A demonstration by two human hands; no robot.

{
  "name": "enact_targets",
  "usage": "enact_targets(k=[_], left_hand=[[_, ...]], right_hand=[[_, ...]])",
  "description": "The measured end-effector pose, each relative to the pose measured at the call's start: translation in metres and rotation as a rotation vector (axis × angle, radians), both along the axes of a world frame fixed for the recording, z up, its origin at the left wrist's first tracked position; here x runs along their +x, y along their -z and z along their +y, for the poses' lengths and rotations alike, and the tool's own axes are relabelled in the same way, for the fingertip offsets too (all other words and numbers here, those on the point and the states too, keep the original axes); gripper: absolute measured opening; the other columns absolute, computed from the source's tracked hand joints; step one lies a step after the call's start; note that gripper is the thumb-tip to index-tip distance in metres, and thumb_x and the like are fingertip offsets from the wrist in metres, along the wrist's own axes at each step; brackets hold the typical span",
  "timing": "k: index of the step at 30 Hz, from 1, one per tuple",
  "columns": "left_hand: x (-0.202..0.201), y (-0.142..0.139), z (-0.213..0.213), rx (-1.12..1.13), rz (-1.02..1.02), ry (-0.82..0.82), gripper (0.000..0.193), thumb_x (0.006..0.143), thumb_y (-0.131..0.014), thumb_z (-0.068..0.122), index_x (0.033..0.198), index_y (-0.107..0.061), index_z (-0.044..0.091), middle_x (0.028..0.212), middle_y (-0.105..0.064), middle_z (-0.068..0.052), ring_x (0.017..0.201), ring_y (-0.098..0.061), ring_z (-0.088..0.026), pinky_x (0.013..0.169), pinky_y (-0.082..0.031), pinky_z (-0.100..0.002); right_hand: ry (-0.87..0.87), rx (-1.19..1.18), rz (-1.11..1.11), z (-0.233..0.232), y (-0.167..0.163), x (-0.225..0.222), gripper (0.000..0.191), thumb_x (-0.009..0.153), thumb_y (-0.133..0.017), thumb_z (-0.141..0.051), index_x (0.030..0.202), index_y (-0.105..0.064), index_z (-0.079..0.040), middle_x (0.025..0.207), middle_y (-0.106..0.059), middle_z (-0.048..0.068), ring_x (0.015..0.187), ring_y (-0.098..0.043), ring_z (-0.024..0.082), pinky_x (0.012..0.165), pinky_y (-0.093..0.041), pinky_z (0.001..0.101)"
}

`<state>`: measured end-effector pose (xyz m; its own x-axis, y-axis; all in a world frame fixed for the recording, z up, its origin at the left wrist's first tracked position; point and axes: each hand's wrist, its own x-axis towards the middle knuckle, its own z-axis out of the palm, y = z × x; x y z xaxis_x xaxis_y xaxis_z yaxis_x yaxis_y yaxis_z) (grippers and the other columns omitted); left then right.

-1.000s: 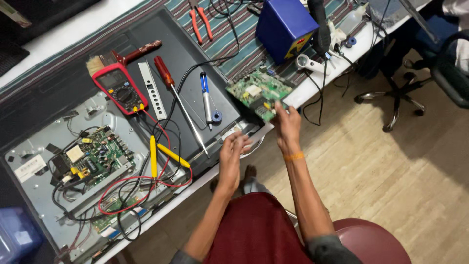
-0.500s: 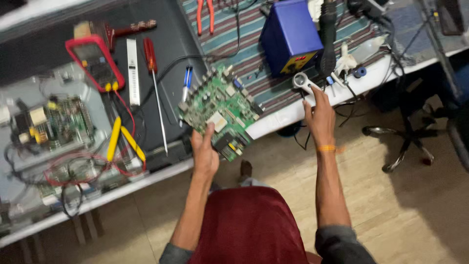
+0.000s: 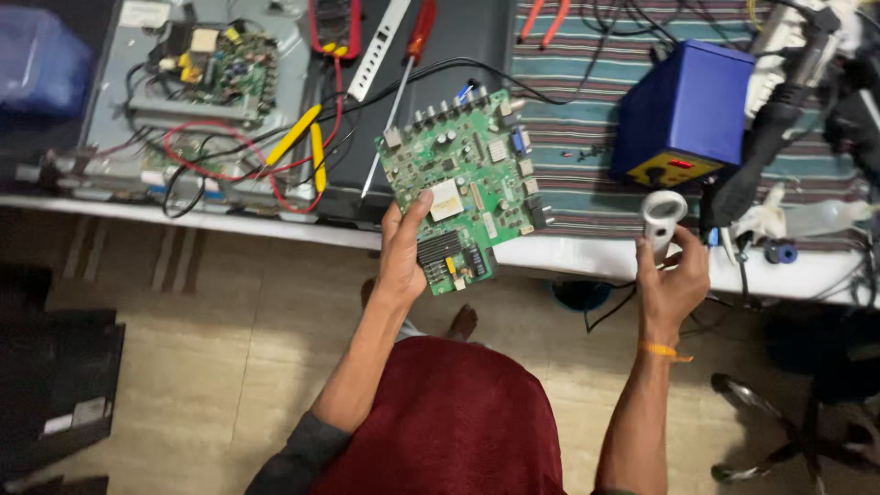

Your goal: The person probes a TV mainboard with multimeter test leads, then removes a smaller circuit board from the TV chassis and inspects it under a magnifying lamp. They continue probing points on the board with the multimeter leads while holding the board on their lap.

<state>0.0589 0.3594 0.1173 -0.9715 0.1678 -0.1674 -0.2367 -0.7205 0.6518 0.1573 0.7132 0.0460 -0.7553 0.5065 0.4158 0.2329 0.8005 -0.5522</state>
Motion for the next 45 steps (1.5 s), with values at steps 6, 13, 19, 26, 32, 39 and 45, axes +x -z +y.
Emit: enact_targets(k=[6, 13, 19, 26, 32, 39, 45], left_hand=[[0.004, -0.015, -0.005, -0.012, 0.009, -0.046, 0.035, 0.099, -0.069, 0.021, 0.129, -0.062, 0.005, 0.121, -0.069, -0.005, 0.108, -0.067, -0.015, 0.095, -0.056, -0.035], [0.011, -0.027, -0.005, 0.002, 0.01, -0.034, 0.034, 0.099, -0.068, 0.021, 0.128, -0.062, 0.005, 0.121, -0.069, -0.005, 0.109, -0.067, -0.015, 0.097, -0.055, -0.035], [0.015, -0.029, -0.008, -0.084, 0.025, -0.018, 0.029, 0.101, -0.068, 0.018, 0.124, -0.064, 0.001, 0.116, -0.072, -0.007, 0.104, -0.067, -0.015, 0.094, -0.054, -0.034], [0.016, -0.032, -0.015, -0.152, 0.012, 0.006, 0.03, 0.099, -0.068, 0.018, 0.123, -0.066, 0.001, 0.116, -0.072, -0.007, 0.104, -0.068, -0.014, 0.094, -0.054, -0.033], [0.015, -0.033, -0.015, -0.155, -0.02, 0.033, 0.032, 0.098, -0.07, 0.021, 0.122, -0.066, 0.0, 0.113, -0.073, -0.008, 0.101, -0.069, -0.014, 0.091, -0.055, -0.033], [0.018, -0.041, -0.015, -0.154, -0.022, 0.041, 0.03, 0.098, -0.07, 0.021, 0.12, -0.068, 0.001, 0.112, -0.073, -0.006, 0.1, -0.069, -0.013, 0.091, -0.055, -0.032], [0.028, -0.056, -0.019, -0.127, -0.005, 0.043, 0.028, 0.1, -0.068, 0.019, 0.121, -0.068, 0.0, 0.113, -0.073, -0.007, 0.1, -0.069, -0.014, 0.091, -0.055, -0.033]], right_hand=[[-0.427, -1.117, 0.609, -0.068, -0.061, 0.0, 0.058, 0.091, -0.078, -0.018, 0.141, -0.048, -0.019, 0.109, -0.063, 0.007, 0.086, -0.068, 0.019, 0.074, -0.059, 0.0338], [-0.528, -0.981, 0.25, -0.128, -0.115, 0.007, 0.043, 0.111, -0.052, -0.045, 0.127, -0.059, -0.005, 0.088, -0.063, 0.002, 0.067, -0.056, 0.006, 0.056, -0.044, 0.0217], [-0.452, -0.86, 0.145, -0.149, -0.104, 0.003, 0.041, 0.109, -0.06, -0.042, 0.105, -0.062, -0.002, 0.075, -0.061, 0.001, 0.061, -0.052, 0.006, 0.054, -0.04, 0.022], [-0.397, -0.964, 0.037, -0.158, -0.1, -0.001, 0.044, 0.11, -0.055, -0.041, 0.1, -0.07, -0.002, 0.069, -0.06, 0.0, 0.057, -0.049, 0.005, 0.051, -0.037, 0.0216], [-0.473, -0.887, 0.174, -0.175, -0.115, -0.005, 0.045, 0.09, -0.073, -0.02, 0.122, -0.046, -0.005, 0.092, -0.063, 0.001, 0.078, -0.059, 0.006, 0.066, -0.049, 0.0231], [-0.467, -0.178, 0.396, -0.168, -0.12, -0.002, 0.047, 0.084, -0.086, 0.002, 0.11, -0.048, -0.01, 0.111, -0.067, 0.017, 0.099, -0.069, 0.023, 0.079, -0.056, 0.0299], [-0.533, -0.078, 0.497, -0.158, -0.122, 0.001, 0.047, 0.087, -0.085, -0.006, 0.114, -0.046, -0.008, 0.118, -0.072, 0.022, 0.101, -0.075, 0.027, 0.079, -0.06, 0.0315]])
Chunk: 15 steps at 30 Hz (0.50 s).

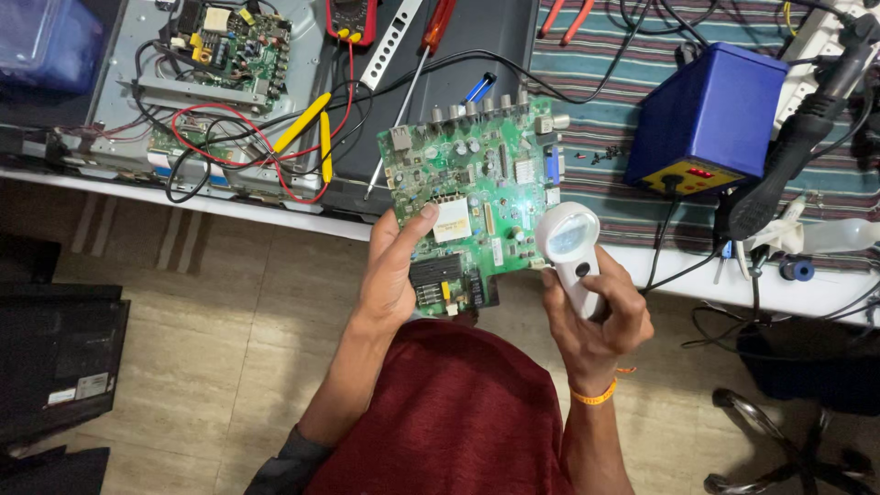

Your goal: The person probes a TV mainboard with multimeter test leads, then removes a smaller circuit board from the TV chassis and inspects it under a magnifying lamp. They continue probing points on the board with the multimeter leads while holding the board on their lap.

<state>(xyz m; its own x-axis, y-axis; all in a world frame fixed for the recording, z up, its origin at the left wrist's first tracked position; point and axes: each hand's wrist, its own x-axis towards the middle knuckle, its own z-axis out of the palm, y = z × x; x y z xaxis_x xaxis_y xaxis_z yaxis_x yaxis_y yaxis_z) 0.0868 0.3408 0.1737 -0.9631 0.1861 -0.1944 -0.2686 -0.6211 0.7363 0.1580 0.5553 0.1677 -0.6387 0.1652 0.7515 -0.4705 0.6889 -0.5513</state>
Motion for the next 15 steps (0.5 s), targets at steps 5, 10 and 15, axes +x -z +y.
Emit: enact_targets(k=[5, 10, 15], left_hand=[[0.012, -0.018, -0.003, 0.066, -0.019, 0.015, 0.026, 0.101, -0.065, 0.016, 0.123, -0.066, 0.0, 0.113, -0.073, -0.008, 0.101, -0.07, -0.015, 0.091, -0.056, -0.034], [0.026, -0.041, -0.007, 0.024, 0.062, -0.011, 0.027, 0.105, -0.065, 0.015, 0.126, -0.064, -0.002, 0.117, -0.072, -0.01, 0.105, -0.069, -0.015, 0.095, -0.055, -0.035], [0.046, -0.071, -0.01, -0.035, 0.112, -0.046, 0.034, 0.104, -0.064, 0.016, 0.132, -0.06, -0.003, 0.123, -0.07, -0.01, 0.11, -0.068, -0.016, 0.099, -0.055, -0.035]], right_hand=[[0.039, 0.015, -0.001, -0.011, -0.015, 0.012, 0.048, 0.088, -0.089, -0.009, 0.111, -0.047, -0.01, 0.119, -0.068, 0.02, 0.101, -0.072, 0.026, 0.082, -0.059, 0.0323], [0.058, 0.076, 0.031, -0.023, -0.038, 0.021, 0.046, 0.081, -0.093, -0.01, 0.105, -0.053, -0.011, 0.112, -0.061, 0.017, 0.096, -0.067, 0.028, 0.079, -0.058, 0.0353], [0.065, 0.139, 0.151, -0.03, -0.056, 0.023, 0.046, 0.076, -0.092, -0.014, 0.099, -0.052, -0.012, 0.105, -0.059, 0.014, 0.092, -0.064, 0.033, 0.073, -0.059, 0.0414]])
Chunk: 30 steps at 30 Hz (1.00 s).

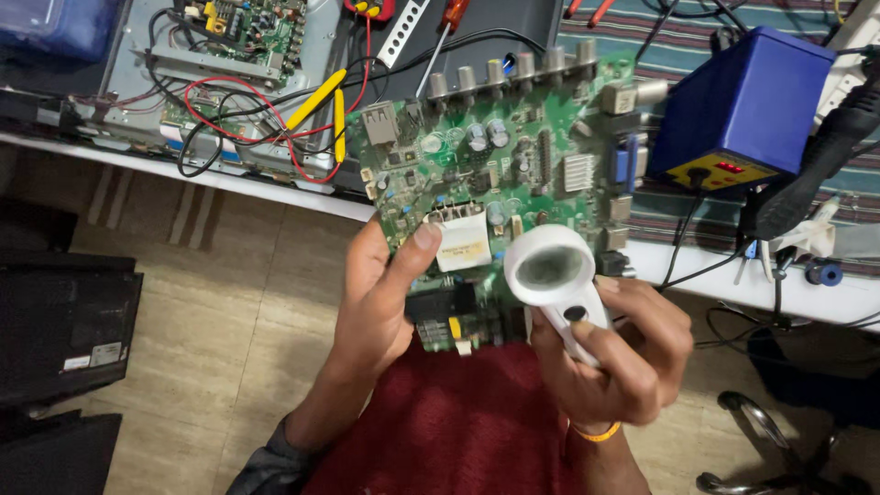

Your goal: The person probes a TV mainboard with multimeter test leads, then removes a smaller circuit board from the TV chassis and inspects it under a magnifying lamp. They continue probing points on the board with the multimeter leads while holding the board on their lap.

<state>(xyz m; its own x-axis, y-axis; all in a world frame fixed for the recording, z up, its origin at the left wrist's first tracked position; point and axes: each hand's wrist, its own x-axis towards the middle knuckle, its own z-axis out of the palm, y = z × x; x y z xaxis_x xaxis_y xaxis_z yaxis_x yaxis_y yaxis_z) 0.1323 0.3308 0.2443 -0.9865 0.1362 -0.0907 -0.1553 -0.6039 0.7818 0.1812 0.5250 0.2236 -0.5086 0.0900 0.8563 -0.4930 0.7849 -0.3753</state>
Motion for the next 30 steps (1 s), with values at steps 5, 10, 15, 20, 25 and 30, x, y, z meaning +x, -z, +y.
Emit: enact_targets(k=[5, 10, 15, 20, 25, 30], left_hand=[[0.012, -0.022, -0.004, -0.091, 0.006, -0.054, 0.035, 0.106, -0.063, 0.019, 0.13, -0.06, -0.006, 0.12, -0.071, -0.013, 0.105, -0.068, -0.017, 0.094, -0.056, -0.035], [0.028, -0.032, -0.009, -0.21, -0.015, -0.049, 0.035, 0.104, -0.063, 0.02, 0.126, -0.063, -0.006, 0.114, -0.073, -0.011, 0.099, -0.068, -0.015, 0.087, -0.057, -0.033], [0.037, -0.034, -0.013, -0.345, 0.093, -0.058, 0.031, 0.105, -0.064, 0.018, 0.125, -0.064, -0.005, 0.113, -0.072, -0.008, 0.1, -0.066, -0.013, 0.089, -0.054, -0.03], [0.042, -0.035, -0.016, -0.342, 0.163, -0.032, 0.028, 0.104, -0.065, 0.017, 0.123, -0.064, -0.004, 0.109, -0.071, -0.006, 0.095, -0.064, -0.011, 0.085, -0.053, -0.028], [0.042, -0.032, -0.014, -0.257, 0.095, -0.008, 0.024, 0.103, -0.066, 0.015, 0.115, -0.068, -0.006, 0.105, -0.072, -0.007, 0.093, -0.064, -0.011, 0.084, -0.051, -0.027], [0.04, -0.029, -0.012, -0.248, 0.081, -0.014, 0.024, 0.102, -0.067, 0.016, 0.113, -0.068, -0.006, 0.102, -0.07, -0.006, 0.087, -0.061, -0.009, 0.078, -0.048, -0.025]], right_hand=[[-0.101, -0.074, 0.064, 0.001, -0.01, 0.002, 0.048, 0.087, -0.087, -0.022, 0.112, -0.047, -0.012, 0.113, -0.055, 0.015, 0.099, -0.068, 0.031, 0.08, -0.062, 0.0399], [-0.083, 0.089, 0.077, 0.016, -0.028, 0.004, 0.056, 0.078, -0.091, -0.019, 0.109, -0.046, -0.009, 0.105, -0.049, 0.016, 0.087, -0.066, 0.031, 0.075, -0.063, 0.0419], [-0.008, 0.151, -0.14, 0.022, -0.032, 0.04, 0.054, 0.084, -0.088, -0.016, 0.118, -0.046, -0.01, 0.115, -0.044, 0.02, 0.102, -0.065, 0.039, 0.087, -0.065, 0.0443], [-0.047, 0.081, -0.419, 0.075, -0.021, 0.069, 0.048, 0.097, -0.08, -0.019, 0.132, -0.051, -0.007, 0.12, -0.054, 0.02, 0.109, -0.071, 0.031, 0.096, -0.06, 0.0381], [-0.063, -0.292, -0.806, 0.121, -0.007, 0.107, 0.04, 0.095, -0.072, -0.015, 0.13, -0.057, -0.002, 0.115, -0.063, 0.02, 0.104, -0.071, 0.025, 0.096, -0.059, 0.0367], [-0.206, -0.762, -0.677, 0.11, 0.024, 0.102, 0.034, 0.099, -0.067, -0.015, 0.129, -0.057, -0.002, 0.117, -0.062, 0.018, 0.107, -0.069, 0.025, 0.099, -0.056, 0.037]])
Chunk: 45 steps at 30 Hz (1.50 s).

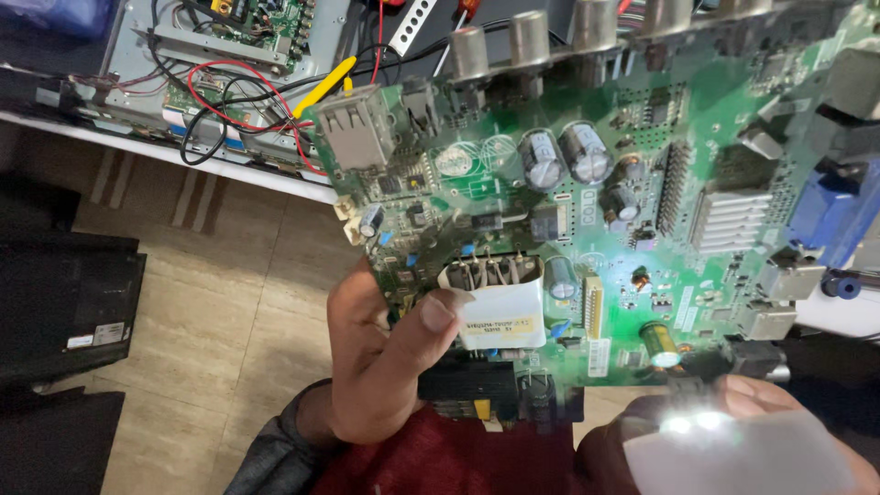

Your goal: The person probes a TV mainboard with multimeter test leads, then removes a smaller circuit board from the TV chassis and inspects it under a magnifying lamp. They continue probing points on the board with the multimeter leads while holding the board on their lap.

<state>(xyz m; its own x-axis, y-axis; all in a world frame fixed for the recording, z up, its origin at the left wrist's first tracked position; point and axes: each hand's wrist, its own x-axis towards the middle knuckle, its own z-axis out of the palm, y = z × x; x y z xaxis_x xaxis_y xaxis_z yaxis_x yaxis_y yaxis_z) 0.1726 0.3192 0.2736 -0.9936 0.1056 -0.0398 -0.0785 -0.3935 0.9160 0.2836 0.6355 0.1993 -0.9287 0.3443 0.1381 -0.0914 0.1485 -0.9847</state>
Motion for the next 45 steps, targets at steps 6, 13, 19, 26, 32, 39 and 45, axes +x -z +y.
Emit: enact_targets(k=[6, 13, 19, 26, 32, 39, 45], left_hand=[[-0.003, 0.0, 0.003, 0.072, -0.093, 0.003, 0.026, 0.1, -0.068, 0.018, 0.109, -0.069, -0.006, 0.096, -0.068, -0.005, 0.081, -0.057, -0.008, 0.07, -0.043, -0.023], [-0.005, -0.003, 0.003, 0.066, -0.071, 0.018, 0.027, 0.101, -0.068, 0.021, 0.11, -0.068, -0.005, 0.097, -0.068, -0.004, 0.083, -0.056, -0.007, 0.073, -0.043, -0.023], [-0.007, -0.005, 0.003, 0.046, -0.083, 0.034, 0.026, 0.102, -0.066, 0.02, 0.11, -0.068, -0.005, 0.1, -0.068, -0.005, 0.087, -0.058, -0.008, 0.075, -0.046, -0.023], [-0.007, -0.005, 0.005, 0.068, 0.033, 0.027, 0.025, 0.104, -0.066, 0.019, 0.116, -0.066, -0.003, 0.108, -0.069, -0.005, 0.096, -0.061, -0.01, 0.089, -0.05, -0.026], [-0.007, -0.001, 0.003, 0.049, 0.011, 0.045, 0.025, 0.104, -0.07, 0.019, 0.111, -0.068, -0.004, 0.09, -0.067, -0.005, 0.078, -0.056, -0.008, 0.075, -0.045, -0.026], [-0.012, 0.013, 0.008, 0.027, 0.099, -0.047, 0.023, 0.098, -0.072, 0.02, 0.104, -0.069, -0.002, 0.097, -0.07, -0.004, 0.088, -0.062, -0.011, 0.082, -0.05, -0.028], [-0.018, 0.02, 0.011, 0.064, 0.113, -0.05, 0.024, 0.098, -0.074, 0.021, 0.1, -0.071, -0.002, 0.094, -0.071, -0.005, 0.089, -0.063, -0.012, 0.084, -0.051, -0.03]], right_hand=[[-0.211, -1.752, 0.949, -0.053, 0.028, -0.026, 0.029, 0.103, -0.061, -0.014, 0.129, -0.058, -0.001, 0.12, -0.062, 0.017, 0.112, -0.065, 0.024, 0.102, -0.052, 0.0373], [-0.333, -2.185, 1.244, -0.081, 0.026, -0.034, 0.024, 0.108, -0.054, -0.013, 0.129, -0.058, -0.001, 0.124, -0.061, 0.015, 0.116, -0.062, 0.024, 0.106, -0.048, 0.0377], [-0.304, -2.217, 1.289, -0.084, 0.026, -0.033, 0.023, 0.113, -0.047, -0.013, 0.128, -0.059, 0.0, 0.127, -0.06, 0.014, 0.121, -0.058, 0.024, 0.11, -0.044, 0.0381], [-0.284, -2.242, 1.337, -0.091, 0.024, -0.036, 0.025, 0.118, -0.04, -0.012, 0.128, -0.059, 0.0, 0.131, -0.059, 0.012, 0.125, -0.054, 0.024, 0.114, -0.04, 0.0385], [-0.244, -2.304, 1.249, -0.096, 0.004, -0.037, 0.026, 0.118, -0.039, -0.013, 0.124, -0.062, -0.002, 0.129, -0.063, 0.009, 0.123, -0.058, 0.02, 0.112, -0.042, 0.0351], [-0.276, -2.196, 1.24, -0.083, -0.001, -0.047, 0.025, 0.117, -0.04, -0.013, 0.124, -0.062, -0.003, 0.129, -0.063, 0.009, 0.124, -0.058, 0.021, 0.113, -0.042, 0.0356], [-0.292, -2.15, 1.229, -0.077, 0.003, -0.05, 0.024, 0.116, -0.041, -0.013, 0.124, -0.062, -0.003, 0.13, -0.063, 0.01, 0.124, -0.058, 0.021, 0.113, -0.042, 0.036]])
